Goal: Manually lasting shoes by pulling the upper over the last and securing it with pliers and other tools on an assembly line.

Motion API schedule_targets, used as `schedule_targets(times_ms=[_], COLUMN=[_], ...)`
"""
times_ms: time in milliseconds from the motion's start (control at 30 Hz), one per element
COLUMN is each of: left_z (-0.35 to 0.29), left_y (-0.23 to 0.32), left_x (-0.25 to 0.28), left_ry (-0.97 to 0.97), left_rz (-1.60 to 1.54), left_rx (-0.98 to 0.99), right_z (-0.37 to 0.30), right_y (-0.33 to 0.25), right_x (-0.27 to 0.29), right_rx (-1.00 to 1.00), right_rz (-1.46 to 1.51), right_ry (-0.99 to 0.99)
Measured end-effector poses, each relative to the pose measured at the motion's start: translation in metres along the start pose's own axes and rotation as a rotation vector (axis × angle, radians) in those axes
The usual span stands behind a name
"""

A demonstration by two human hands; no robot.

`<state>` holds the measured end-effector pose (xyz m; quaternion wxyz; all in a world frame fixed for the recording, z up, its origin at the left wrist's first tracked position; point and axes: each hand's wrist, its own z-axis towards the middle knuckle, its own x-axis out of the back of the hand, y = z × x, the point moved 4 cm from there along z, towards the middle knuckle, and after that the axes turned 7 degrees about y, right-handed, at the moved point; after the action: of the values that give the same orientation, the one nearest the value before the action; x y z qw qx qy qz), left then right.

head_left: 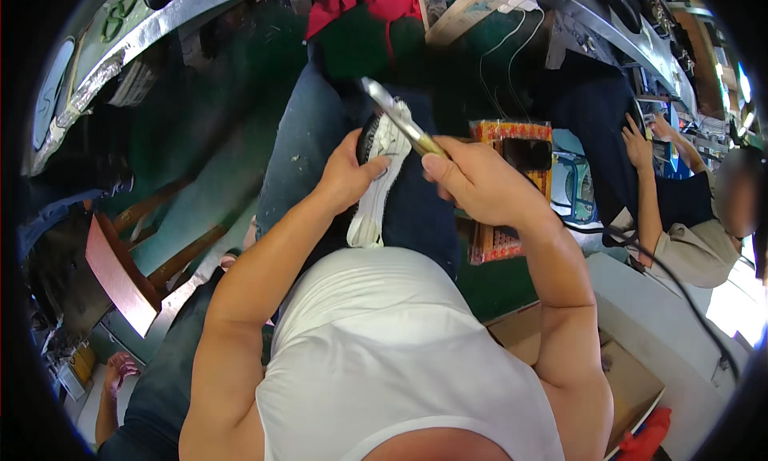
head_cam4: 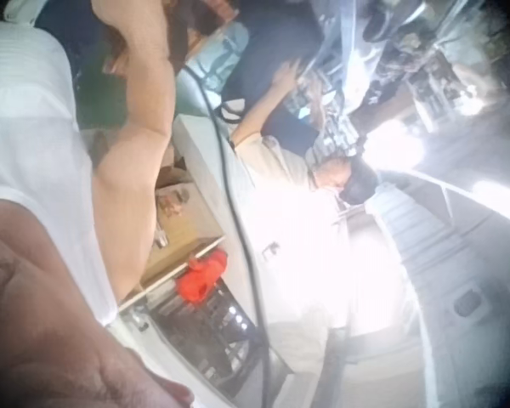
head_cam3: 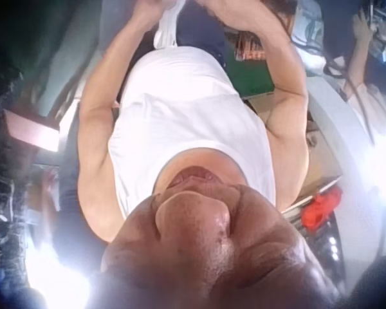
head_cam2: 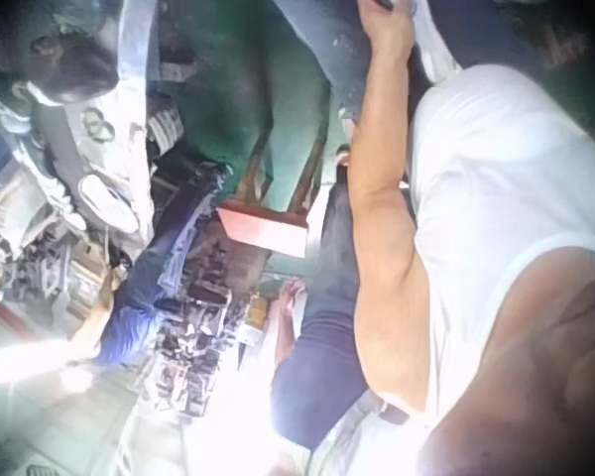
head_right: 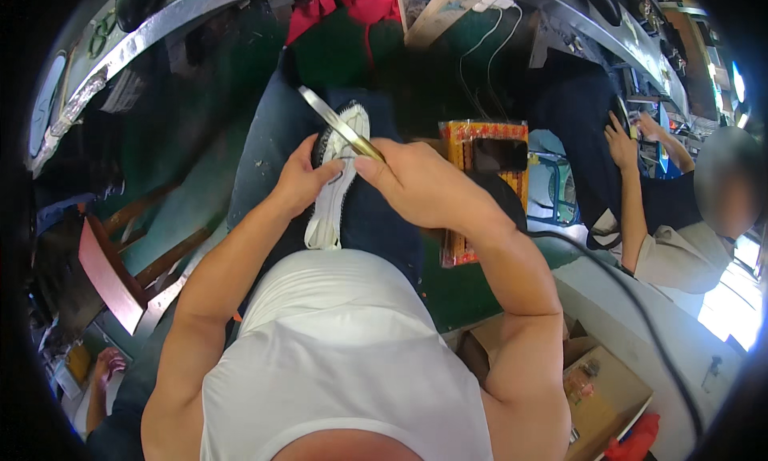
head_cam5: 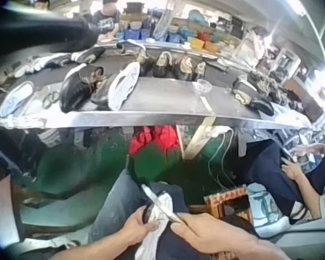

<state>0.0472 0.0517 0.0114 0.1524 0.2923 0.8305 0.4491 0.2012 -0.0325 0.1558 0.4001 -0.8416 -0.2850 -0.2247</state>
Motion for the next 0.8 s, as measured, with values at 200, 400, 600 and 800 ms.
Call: schedule_targets(times_ms=[200,400,600,800], left_z=[0.017,0.003,-0.025,-0.044], left_y=[-0.002,0.020,0.062,0.045], left_x=[0.009,0.032,0.057,0.045], left_ry=[-0.050,0.038,-0.272,-0.346], left_rz=[-0.018,-0.162,-0.938,-0.968], left_rx=[-0.005,0.165,0.090,0.110], right_z=[0.008,-0.012,-0.055,0.051], right_y=[0.052,0.091,0.064,0.016], right_x=[-0.054,-0.098,-0.095,-0.063], right_rx=[-0.194,-0.145,0.120,0.321], right_rz=[0.501,0.832,-0.278,0.811], right_ry=[-0.093,0.310,0.355,0.553])
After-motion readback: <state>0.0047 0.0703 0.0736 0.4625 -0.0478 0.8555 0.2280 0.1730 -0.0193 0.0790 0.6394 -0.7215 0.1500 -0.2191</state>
